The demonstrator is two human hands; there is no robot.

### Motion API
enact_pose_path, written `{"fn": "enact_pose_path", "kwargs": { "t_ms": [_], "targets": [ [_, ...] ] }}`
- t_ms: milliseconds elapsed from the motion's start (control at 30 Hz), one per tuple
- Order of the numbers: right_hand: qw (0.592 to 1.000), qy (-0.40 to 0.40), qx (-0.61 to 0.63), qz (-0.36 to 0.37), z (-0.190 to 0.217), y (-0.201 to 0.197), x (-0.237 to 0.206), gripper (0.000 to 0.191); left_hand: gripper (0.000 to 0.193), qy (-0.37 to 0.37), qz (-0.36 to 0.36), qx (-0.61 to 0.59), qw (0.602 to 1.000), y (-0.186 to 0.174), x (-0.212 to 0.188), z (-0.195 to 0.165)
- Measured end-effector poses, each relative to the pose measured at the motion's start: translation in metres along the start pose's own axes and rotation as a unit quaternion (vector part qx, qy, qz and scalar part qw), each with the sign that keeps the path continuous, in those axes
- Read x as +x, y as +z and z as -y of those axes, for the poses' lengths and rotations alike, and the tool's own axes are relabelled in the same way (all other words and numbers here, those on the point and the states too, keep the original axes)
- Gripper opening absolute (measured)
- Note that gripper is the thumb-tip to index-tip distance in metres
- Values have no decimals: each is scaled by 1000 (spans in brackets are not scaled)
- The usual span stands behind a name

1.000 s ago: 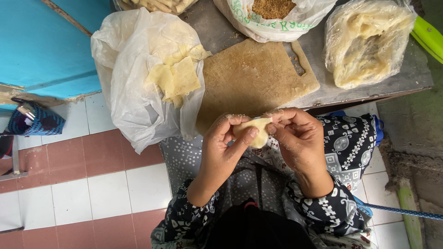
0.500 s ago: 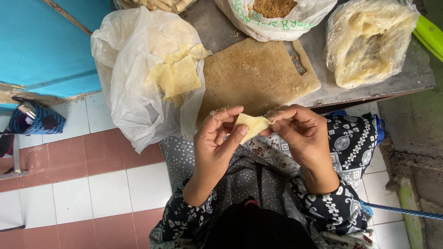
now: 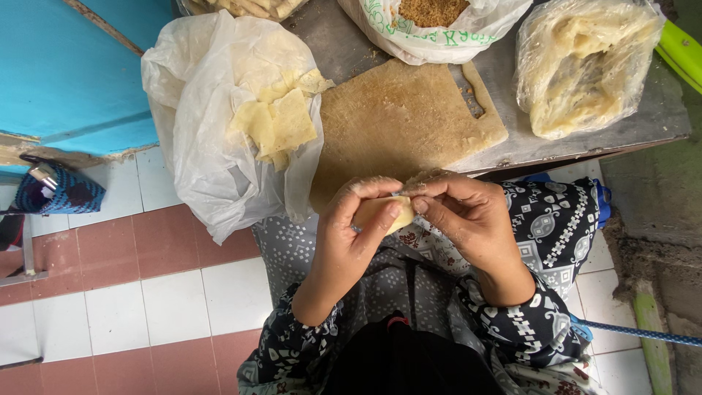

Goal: The person folds thin dough wrappers into filled pastries at a low table. They take a triangular wrapper, add a scoop of brown filling from a plastic bag using a spoon, then fold and pinch the wrapper closed and set the finished pastry aside, repeating with more wrappers.

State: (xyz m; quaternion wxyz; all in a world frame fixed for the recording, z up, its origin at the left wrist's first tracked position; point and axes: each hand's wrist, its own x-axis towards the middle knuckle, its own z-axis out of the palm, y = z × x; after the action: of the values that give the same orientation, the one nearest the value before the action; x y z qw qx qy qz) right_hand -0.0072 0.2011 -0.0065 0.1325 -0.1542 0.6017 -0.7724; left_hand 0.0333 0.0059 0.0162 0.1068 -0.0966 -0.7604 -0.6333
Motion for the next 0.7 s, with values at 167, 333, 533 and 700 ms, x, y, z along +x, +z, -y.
{"fn": "enact_pose_path", "kwargs": {
  "t_ms": [167,333,533,700],
  "targets": [
    [1000,-6,20,-19,-15,-7,-7,15,35,-39,-9,20,999,2,-6,10],
    [991,-21,70,-112,-21,-17,-7,13,35,-61,5,-146,987,3,-10,16],
    [981,-72,-33,-179,-12,-1,-3,16,35,-92,-28,-186,978,5,-15,15],
    [940,-216,-234,-122,5,22,-12,18,31,-70,-58,-164,982,9,-17,17]
  ]
}}
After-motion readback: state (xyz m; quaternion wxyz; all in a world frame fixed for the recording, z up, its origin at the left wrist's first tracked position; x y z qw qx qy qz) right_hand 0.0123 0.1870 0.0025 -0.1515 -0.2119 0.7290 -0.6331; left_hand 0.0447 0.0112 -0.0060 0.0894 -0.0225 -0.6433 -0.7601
